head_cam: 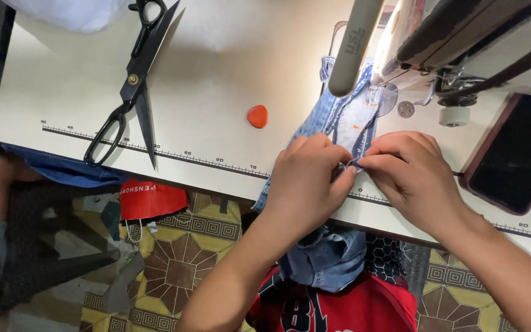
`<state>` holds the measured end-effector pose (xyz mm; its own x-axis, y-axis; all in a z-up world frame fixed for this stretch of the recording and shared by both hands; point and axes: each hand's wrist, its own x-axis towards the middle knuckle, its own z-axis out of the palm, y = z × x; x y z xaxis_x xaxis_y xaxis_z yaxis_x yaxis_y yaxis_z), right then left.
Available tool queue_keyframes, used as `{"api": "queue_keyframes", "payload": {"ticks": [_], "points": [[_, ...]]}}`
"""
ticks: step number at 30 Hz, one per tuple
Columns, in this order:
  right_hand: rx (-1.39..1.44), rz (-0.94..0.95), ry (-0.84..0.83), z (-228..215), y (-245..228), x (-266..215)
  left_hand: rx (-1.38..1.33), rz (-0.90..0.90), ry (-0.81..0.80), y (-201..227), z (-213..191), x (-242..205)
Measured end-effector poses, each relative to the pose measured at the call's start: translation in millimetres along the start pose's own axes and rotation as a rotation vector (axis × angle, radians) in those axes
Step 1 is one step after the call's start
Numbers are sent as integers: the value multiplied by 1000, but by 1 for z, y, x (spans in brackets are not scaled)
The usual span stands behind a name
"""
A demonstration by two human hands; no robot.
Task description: Trimming excess fabric from denim jeans with scissors and sewing a seam using an industrial sewing machine.
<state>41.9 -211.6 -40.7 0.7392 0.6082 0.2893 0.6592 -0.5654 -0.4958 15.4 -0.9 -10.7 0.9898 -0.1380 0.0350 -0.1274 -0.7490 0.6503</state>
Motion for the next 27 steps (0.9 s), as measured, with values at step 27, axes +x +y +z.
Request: {"api": "queue_keyframes", "payload": {"ticks": [27], "points": [[163,-225,84,-9,-1,23,135,319,187,-21,12,-3]]}}
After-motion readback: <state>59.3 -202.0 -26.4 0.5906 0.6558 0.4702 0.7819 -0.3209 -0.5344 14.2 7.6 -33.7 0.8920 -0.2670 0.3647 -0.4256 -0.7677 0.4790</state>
